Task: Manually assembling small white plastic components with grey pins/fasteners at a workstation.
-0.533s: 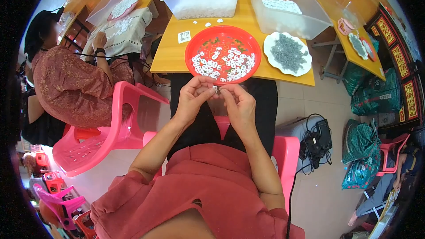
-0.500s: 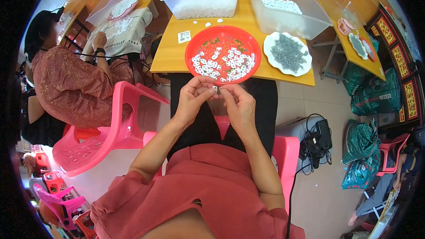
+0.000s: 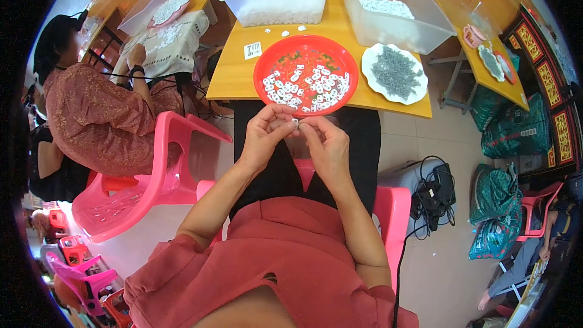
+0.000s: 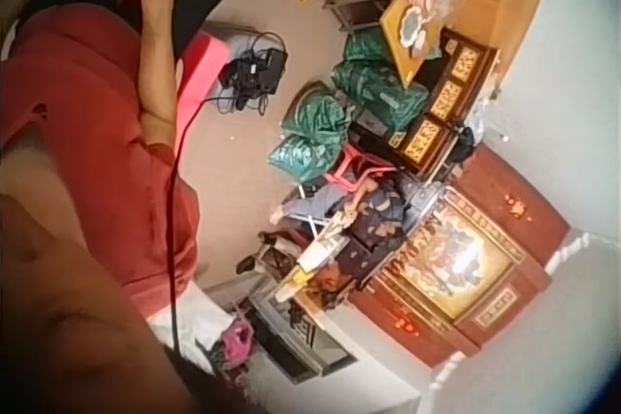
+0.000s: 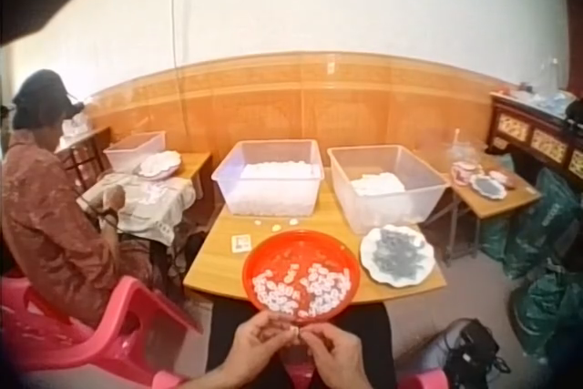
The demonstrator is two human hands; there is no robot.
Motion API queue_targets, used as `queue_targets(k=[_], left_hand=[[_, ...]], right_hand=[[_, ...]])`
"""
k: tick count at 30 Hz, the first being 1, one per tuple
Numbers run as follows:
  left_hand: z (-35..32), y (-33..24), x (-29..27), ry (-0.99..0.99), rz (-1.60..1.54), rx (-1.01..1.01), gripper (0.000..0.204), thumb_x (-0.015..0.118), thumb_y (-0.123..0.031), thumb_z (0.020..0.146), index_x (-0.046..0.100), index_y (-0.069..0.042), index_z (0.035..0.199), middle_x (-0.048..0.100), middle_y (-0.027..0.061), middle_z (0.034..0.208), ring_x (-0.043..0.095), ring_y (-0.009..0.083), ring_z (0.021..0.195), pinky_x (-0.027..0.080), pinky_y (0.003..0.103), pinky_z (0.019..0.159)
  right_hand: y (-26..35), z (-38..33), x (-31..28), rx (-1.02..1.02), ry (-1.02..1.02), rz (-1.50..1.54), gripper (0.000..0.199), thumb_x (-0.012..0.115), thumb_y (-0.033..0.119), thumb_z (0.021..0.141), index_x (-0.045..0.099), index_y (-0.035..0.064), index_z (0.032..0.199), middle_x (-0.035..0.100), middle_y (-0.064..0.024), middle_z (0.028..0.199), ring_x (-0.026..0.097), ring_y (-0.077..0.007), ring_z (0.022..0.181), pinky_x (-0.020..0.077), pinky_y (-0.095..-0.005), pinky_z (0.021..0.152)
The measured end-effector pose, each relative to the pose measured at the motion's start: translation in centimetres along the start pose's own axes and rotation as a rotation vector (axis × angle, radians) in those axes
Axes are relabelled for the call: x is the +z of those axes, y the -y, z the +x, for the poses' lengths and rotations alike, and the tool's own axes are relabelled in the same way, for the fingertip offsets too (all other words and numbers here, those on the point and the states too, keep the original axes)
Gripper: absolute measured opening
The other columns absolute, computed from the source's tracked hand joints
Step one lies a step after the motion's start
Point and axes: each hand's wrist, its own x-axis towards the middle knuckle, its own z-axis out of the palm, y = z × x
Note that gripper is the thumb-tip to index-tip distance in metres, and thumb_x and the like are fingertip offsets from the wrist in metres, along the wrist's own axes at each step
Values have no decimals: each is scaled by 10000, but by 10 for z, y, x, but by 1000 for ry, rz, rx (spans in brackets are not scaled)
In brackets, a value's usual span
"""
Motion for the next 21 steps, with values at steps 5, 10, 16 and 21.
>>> queue_targets(k=[5,10,16,21], left_hand=[[1,-1,-1,-1,-7,0,290,705,-1,975,632,-8,1256,680,21,1030,716,116,919,558,234,803],[6,-1,-2,-4,50,-30,288,711,25,959,610,-11,1226,671,29,954,704,106,818,564,229,742],[5,-7,-8,-9,169,-6,317,727,36,942,590,-15,1223,663,11,886,653,75,719,522,206,653],[3,-17,-10,-2,158,-4,311,732,25,943,600,-9,1223,667,10,878,648,72,721,514,205,651]], right_hand=[[3,1,-1,13,24,-28,141,690,100,990,758,-4,1054,718,-19,803,603,-52,682,478,-226,617],[0,3,-2,38,39,-61,125,686,74,996,750,-15,1054,722,2,833,589,-31,706,473,-200,636],[3,0,8,-66,24,-125,110,686,74,996,747,-11,1030,712,-8,806,588,-35,671,474,-217,598],[6,-4,20,-155,-83,-90,103,694,74,997,748,-9,1027,709,-6,802,589,-31,673,473,-208,598]])
